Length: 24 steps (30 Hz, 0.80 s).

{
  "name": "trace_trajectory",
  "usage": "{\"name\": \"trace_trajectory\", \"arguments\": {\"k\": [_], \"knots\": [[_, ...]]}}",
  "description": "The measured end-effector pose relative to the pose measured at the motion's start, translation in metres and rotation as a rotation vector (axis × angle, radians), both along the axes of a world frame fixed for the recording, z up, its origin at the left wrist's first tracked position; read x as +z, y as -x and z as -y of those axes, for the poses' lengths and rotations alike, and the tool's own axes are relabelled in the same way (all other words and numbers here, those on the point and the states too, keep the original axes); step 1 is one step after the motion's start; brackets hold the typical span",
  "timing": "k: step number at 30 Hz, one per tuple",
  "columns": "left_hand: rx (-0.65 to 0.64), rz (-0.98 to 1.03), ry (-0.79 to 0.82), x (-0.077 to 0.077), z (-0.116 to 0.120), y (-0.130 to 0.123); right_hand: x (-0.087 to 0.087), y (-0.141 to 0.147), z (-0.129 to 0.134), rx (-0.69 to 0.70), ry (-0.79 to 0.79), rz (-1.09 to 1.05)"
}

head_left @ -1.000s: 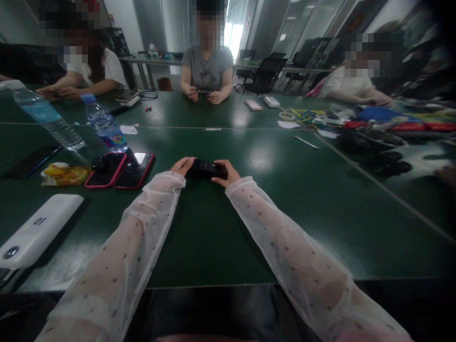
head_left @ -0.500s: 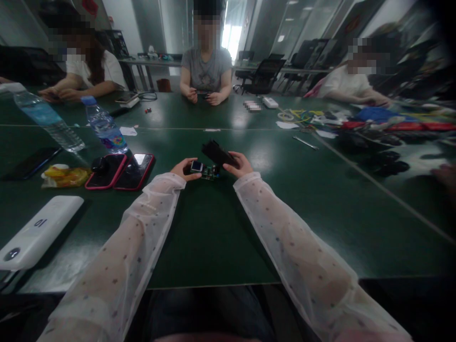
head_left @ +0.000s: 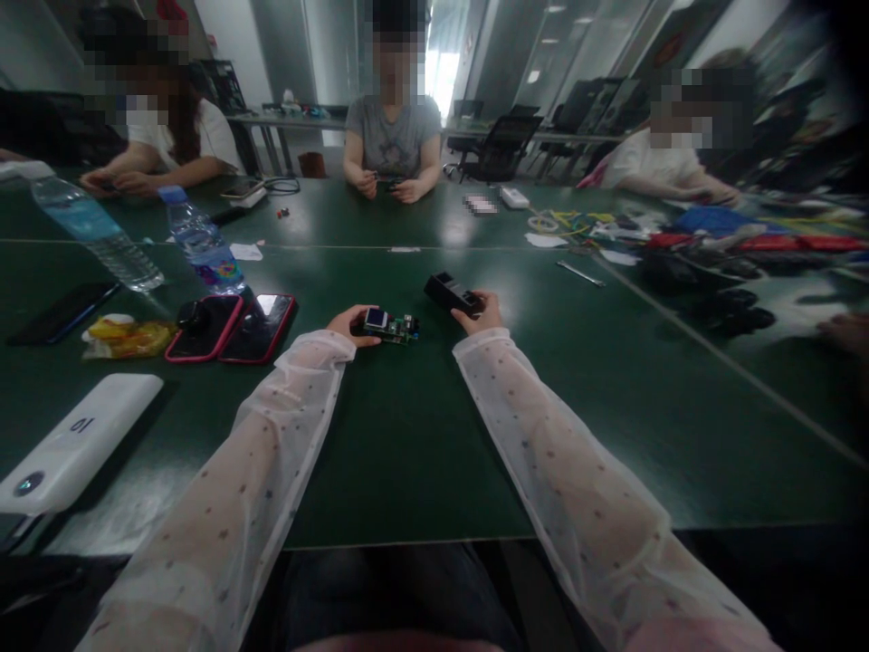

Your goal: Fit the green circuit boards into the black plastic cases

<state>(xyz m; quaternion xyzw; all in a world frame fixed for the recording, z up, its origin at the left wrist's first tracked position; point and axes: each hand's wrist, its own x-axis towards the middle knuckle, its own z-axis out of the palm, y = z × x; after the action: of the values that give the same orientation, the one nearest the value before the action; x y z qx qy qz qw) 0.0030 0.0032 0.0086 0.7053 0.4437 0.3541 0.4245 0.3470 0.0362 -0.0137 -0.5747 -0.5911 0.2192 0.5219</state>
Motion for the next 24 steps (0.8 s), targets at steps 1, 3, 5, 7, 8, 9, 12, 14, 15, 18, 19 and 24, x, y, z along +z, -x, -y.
{"name": "trace_trajectory", "arguments": {"k": [1, 3, 5, 7, 8, 9, 12, 14, 15, 18, 19, 24], "knots": [[0.006, -0.005, -0.001, 0.001, 0.001, 0.000, 0.000, 0.001, 0.000, -0.002, -0.002, 0.017], [0.005, -0.021, -0.006, 0.005, 0.004, -0.002, -0.001, 0.002, 0.000, -0.005, -0.001, 0.049], [0.004, -0.032, -0.010, 0.009, 0.008, -0.003, -0.001, 0.002, 0.000, -0.007, -0.003, 0.069], [0.002, -0.037, -0.014, 0.013, 0.011, -0.004, -0.001, 0.003, 0.001, -0.015, -0.005, 0.089], [0.008, -0.042, -0.020, 0.014, 0.012, -0.005, 0.000, 0.003, 0.002, -0.020, -0.008, 0.102], [0.018, -0.046, -0.029, 0.015, 0.012, -0.005, 0.000, 0.003, 0.002, -0.022, -0.011, 0.116], [0.017, -0.059, -0.044, 0.013, 0.012, -0.005, 0.002, 0.005, 0.004, -0.019, -0.014, 0.148], [0.003, -0.064, -0.043, 0.010, 0.009, -0.004, 0.003, 0.007, 0.003, -0.015, -0.003, 0.157], [0.001, -0.069, -0.045, 0.008, 0.007, -0.003, 0.003, 0.007, 0.003, -0.015, 0.002, 0.161], [0.005, -0.102, -0.061, 0.004, 0.003, -0.002, 0.003, 0.007, 0.002, -0.010, -0.014, 0.178], [0.013, -0.107, -0.072, 0.003, 0.003, -0.001, 0.002, 0.007, 0.001, -0.005, -0.025, 0.186], [0.021, -0.095, -0.092, 0.006, 0.006, -0.003, 0.003, 0.008, 0.001, -0.003, -0.016, 0.216]]}}
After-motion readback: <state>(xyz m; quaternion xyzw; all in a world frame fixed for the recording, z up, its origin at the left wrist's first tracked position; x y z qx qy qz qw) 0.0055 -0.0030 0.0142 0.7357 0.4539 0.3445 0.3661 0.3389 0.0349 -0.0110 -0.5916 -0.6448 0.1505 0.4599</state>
